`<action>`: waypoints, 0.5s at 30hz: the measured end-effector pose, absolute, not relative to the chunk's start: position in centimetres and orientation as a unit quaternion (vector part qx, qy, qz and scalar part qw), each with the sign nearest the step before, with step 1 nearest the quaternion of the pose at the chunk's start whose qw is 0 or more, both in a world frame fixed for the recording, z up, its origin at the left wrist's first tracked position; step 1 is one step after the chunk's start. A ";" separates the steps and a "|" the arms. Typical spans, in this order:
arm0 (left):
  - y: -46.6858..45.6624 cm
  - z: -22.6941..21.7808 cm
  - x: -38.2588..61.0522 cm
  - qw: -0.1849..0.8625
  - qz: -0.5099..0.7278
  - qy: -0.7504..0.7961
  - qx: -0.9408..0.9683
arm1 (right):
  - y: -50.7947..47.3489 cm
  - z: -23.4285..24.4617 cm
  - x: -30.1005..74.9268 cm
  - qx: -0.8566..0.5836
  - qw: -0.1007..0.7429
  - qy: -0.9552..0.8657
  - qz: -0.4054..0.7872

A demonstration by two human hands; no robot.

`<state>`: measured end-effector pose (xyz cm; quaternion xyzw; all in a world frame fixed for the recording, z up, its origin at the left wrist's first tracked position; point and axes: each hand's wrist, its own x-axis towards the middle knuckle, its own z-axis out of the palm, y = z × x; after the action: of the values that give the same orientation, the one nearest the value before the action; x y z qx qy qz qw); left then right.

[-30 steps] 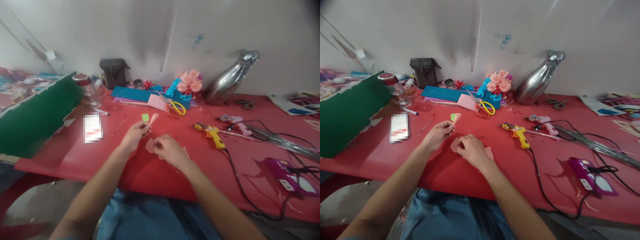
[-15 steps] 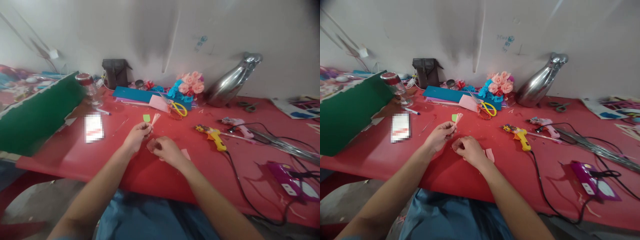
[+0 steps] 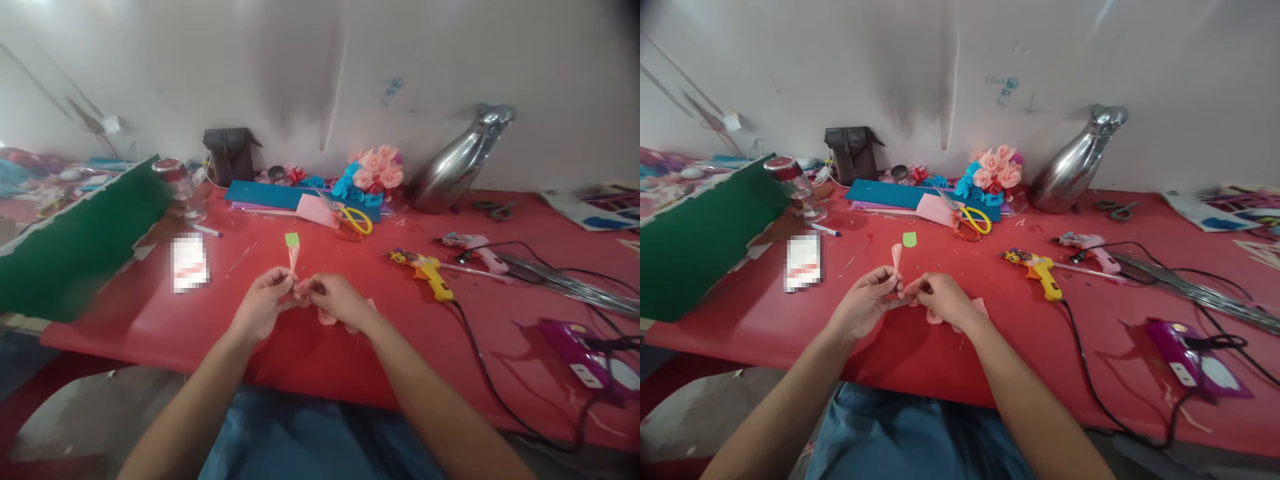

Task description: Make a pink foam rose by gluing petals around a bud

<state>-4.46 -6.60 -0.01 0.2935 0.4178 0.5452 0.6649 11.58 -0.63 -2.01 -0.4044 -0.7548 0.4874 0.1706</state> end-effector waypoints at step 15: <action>-6.9 -1.1 -5.6 0.676 0.549 0.427 0.243 | 0.4 -2.2 12.3 -0.447 0.260 -0.729 0.449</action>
<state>-5.63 -6.87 -1.13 0.2435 0.4268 0.5490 0.6761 12.34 0.37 -2.19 -0.4466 -0.7289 0.4492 0.2597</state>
